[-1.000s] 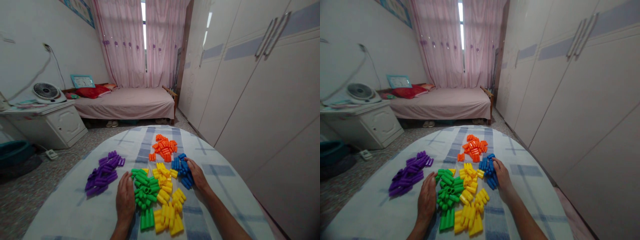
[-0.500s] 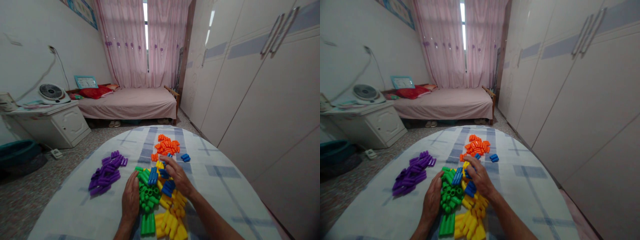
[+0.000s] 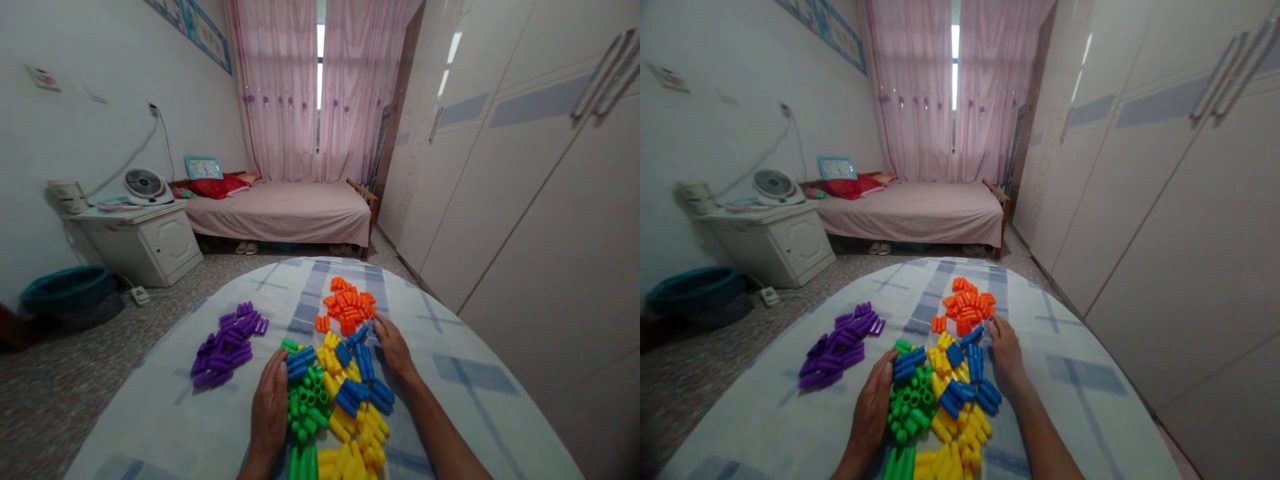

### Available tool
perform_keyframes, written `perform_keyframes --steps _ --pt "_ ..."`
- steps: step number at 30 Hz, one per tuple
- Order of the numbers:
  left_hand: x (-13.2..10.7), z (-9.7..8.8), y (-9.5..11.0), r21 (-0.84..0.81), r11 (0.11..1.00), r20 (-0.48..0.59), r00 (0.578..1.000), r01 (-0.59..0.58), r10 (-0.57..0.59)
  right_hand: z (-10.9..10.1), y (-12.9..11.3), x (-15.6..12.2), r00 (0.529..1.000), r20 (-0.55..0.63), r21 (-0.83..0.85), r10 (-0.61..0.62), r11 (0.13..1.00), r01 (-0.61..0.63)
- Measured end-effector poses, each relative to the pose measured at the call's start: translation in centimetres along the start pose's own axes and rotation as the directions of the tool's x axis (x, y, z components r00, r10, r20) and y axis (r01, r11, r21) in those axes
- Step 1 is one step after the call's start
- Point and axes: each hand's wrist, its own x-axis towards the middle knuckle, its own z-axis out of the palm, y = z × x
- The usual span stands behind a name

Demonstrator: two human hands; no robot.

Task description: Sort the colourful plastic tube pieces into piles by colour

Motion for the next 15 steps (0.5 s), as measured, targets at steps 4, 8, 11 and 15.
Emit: perform_keyframes --steps 4,8,11,15 --pt "0.1 0.0 -0.1 0.005 1.000 -0.002 1.000 -0.002 0.002 1.1 -2.4 -0.8 0.983 0.176 0.088 -0.055 0.995 0.040" --pt "0.2 0.0 -0.1 -0.003 1.000 -0.004 1.000 -0.009 0.009 1.2 -5.1 -1.6 0.957 0.285 0.194 -0.054 0.981 -0.003" --pt "0.2 0.0 -0.1 -0.012 1.000 -0.009 1.000 -0.001 0.001 0.9 -7.2 -2.1 0.929 0.362 0.286 -0.075 0.958 -0.034" --pt "0.2 0.0 -0.1 -0.013 1.000 -0.014 1.000 0.004 -0.004 0.6 -10.3 -3.5 0.858 0.498 0.337 -0.125 0.940 -0.059"
